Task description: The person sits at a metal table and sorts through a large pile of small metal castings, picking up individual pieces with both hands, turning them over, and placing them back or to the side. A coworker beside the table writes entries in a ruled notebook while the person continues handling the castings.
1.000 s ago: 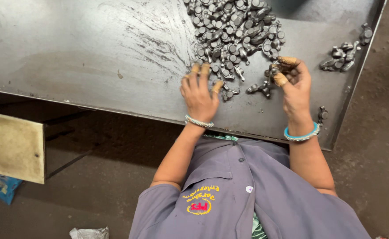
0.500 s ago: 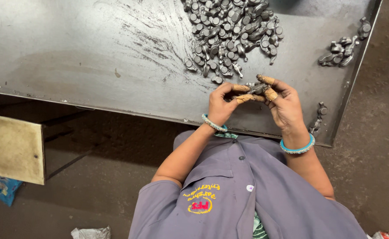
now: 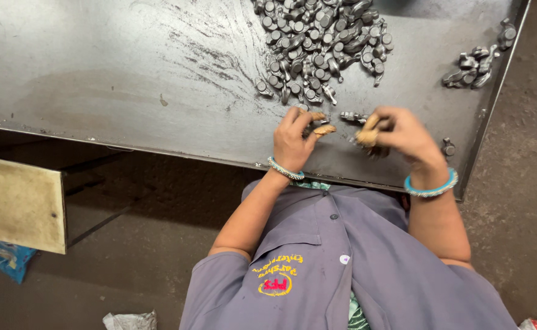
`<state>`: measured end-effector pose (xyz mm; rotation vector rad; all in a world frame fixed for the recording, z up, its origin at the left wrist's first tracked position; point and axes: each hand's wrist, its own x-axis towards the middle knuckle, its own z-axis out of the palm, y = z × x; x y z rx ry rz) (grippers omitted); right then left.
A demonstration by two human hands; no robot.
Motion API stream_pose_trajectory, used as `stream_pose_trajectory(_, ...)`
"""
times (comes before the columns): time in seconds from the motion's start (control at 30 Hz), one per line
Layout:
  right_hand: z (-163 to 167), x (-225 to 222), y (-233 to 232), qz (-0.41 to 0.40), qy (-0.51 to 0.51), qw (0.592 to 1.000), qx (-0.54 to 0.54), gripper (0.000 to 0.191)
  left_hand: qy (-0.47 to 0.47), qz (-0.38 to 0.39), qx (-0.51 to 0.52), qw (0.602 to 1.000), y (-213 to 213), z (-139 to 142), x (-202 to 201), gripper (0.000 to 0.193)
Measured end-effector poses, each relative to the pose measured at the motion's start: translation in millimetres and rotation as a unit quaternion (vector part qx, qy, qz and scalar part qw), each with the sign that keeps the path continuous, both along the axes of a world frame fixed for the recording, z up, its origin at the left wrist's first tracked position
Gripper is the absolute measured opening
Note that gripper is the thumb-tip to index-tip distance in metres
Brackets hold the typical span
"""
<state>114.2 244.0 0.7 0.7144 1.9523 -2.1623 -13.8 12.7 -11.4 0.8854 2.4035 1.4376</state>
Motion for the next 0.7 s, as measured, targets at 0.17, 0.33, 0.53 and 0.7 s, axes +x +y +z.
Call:
stream_pose_trajectory(0.17,41.1,-21.7,1.3,-0.237,0.198,0.95,-0.048,0.037,0.054,0.029,-0.046,0.997,-9.7,6.6,-6.9,0.055)
stream_pose_trajectory(0.33,36.3,-20.4,-30.2,-0.036,0.071,0.88,0.468,0.048,0.068,0.026,-0.059,0.996,-10.6,-4.2,-5.4,0.06)
stream_pose_trajectory(0.53,-28.8,9.8,-33.6,-0.13,0.055,0.916,0.376,0.038,0.021,0.018,-0.058,0.998,-1.0,-16.5,-0.5,0.058)
stream_pose_trajectory(0.7,-52.7,32.9,-12.8,-0.234,0.142,0.96,-0.048,0.038,0.027,0.015,-0.062,0.998,8.1,-16.6,-0.1,0.057)
